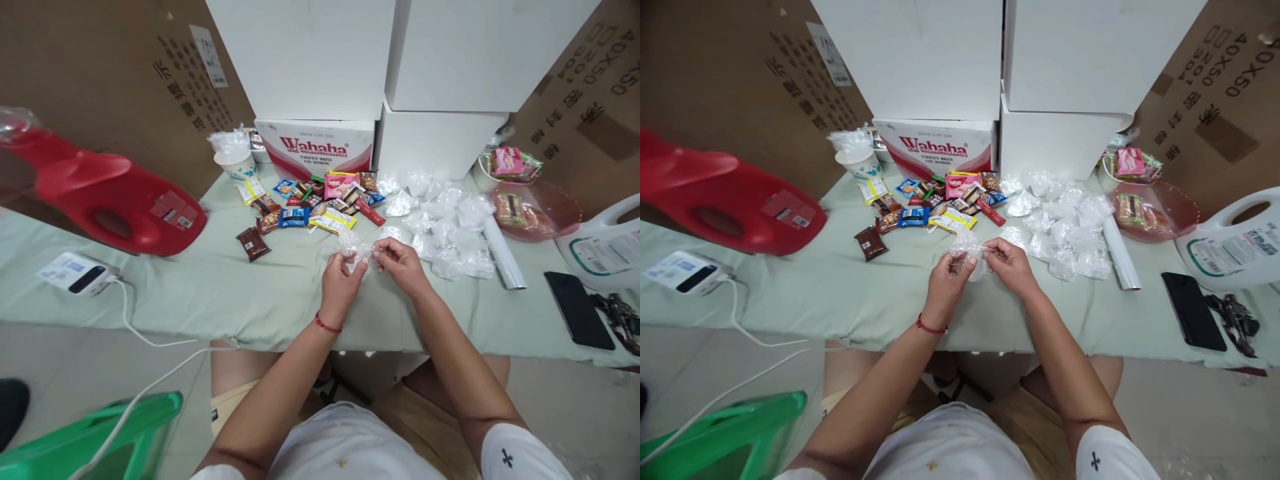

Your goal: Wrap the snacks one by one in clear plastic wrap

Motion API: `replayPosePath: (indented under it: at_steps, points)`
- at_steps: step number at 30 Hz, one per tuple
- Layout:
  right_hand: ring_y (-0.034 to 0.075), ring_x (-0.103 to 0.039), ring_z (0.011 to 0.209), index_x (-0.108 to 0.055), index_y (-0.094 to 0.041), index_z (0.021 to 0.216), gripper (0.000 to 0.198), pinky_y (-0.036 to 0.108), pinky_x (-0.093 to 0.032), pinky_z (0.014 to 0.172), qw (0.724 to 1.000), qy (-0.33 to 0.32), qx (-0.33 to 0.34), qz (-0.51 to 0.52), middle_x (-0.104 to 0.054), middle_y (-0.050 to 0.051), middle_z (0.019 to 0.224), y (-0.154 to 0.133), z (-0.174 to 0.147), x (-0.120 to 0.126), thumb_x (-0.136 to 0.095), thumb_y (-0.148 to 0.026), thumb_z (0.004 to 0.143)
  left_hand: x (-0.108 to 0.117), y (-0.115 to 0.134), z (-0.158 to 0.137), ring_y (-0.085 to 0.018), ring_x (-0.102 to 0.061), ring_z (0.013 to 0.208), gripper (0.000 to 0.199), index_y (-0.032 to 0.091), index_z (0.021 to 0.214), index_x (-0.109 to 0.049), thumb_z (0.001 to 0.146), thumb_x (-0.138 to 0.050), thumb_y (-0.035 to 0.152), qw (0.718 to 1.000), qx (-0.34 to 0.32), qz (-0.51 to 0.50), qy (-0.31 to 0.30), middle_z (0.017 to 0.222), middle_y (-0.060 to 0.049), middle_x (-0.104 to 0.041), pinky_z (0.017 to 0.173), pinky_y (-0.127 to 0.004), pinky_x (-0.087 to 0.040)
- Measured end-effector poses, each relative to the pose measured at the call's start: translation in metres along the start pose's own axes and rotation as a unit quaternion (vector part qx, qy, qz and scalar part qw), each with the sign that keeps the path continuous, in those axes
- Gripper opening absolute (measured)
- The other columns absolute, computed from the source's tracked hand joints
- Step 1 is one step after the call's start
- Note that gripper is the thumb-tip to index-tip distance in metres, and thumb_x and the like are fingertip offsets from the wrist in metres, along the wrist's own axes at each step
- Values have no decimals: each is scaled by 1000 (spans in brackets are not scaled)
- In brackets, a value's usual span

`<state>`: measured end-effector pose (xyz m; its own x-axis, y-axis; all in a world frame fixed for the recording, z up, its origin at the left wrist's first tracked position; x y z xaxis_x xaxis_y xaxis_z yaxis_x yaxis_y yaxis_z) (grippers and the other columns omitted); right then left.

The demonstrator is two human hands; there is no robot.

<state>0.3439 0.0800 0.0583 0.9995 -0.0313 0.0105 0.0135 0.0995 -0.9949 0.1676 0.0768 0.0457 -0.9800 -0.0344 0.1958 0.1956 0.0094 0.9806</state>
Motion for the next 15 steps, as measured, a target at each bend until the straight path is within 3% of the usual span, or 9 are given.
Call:
replayPosePath:
  at_steps: [2, 6, 10, 13, 15]
  points:
    - [13, -60, 67, -70, -23, 98, 35, 29, -53, 68, 999, 7, -12, 41, -66, 0, 80, -2, -10, -1, -79, -50, 79, -2, -2, 1, -14, -59, 70, 19, 19, 86, -67, 82, -73, 36, 999, 7, -34, 7, 80, -1, -69, 69, -26, -48]
    - [21, -65, 103, -67, -27, 119, 51, 35, -58, 87, 985, 107, -56, 122, -68, 7, 118, 13, -46, 4, -67, -67, 86, -6, 6, -14, -14, -60, 69, 13, 20, 84, -68, 84, -69, 33, 998, -41, -53, 19, 77, -1, -69, 68, -26, -47]
    - [21, -63, 95, -70, -22, 95, 47, 32, -55, 84, 977, 173, -102, 70, -70, 5, 96, 35, -78, 0, -74, -67, 80, -12, 15, -33, -13, -56, 67, 16, 21, 82, -68, 82, -75, 36, 996, -75, -51, -11, 78, -1, -68, 68, -27, -46]
    - [20, -60, 83, -67, -22, 84, 49, 31, -54, 74, 959, 242, -114, 96, -66, 4, 85, 44, -93, 21, -76, -69, 74, -7, 6, -36, -11, -52, 64, 26, 20, 79, -65, 73, -82, 40, 987, 8, -149, -56, 70, 2, -62, 63, -25, -43]
    - [19, -58, 79, -67, -22, 82, 51, 30, -53, 67, 956, 237, -138, 110, -65, 4, 83, 48, -98, 35, -81, -69, 68, -2, -1, -39, -9, -49, 60, 33, 19, 78, -66, 67, -87, 40, 970, 89, -198, -112, 68, 3, -59, 59, -23, -40]
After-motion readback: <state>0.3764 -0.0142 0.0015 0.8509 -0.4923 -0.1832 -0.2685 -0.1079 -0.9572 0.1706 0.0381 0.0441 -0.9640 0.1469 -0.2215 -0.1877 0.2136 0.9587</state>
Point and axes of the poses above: each hand's wrist, its own z-axis towards the middle knuckle, its own x-axis out of the back of the hand, y = z × x, the point moved 10 cm from there along z, towards the middle knuckle
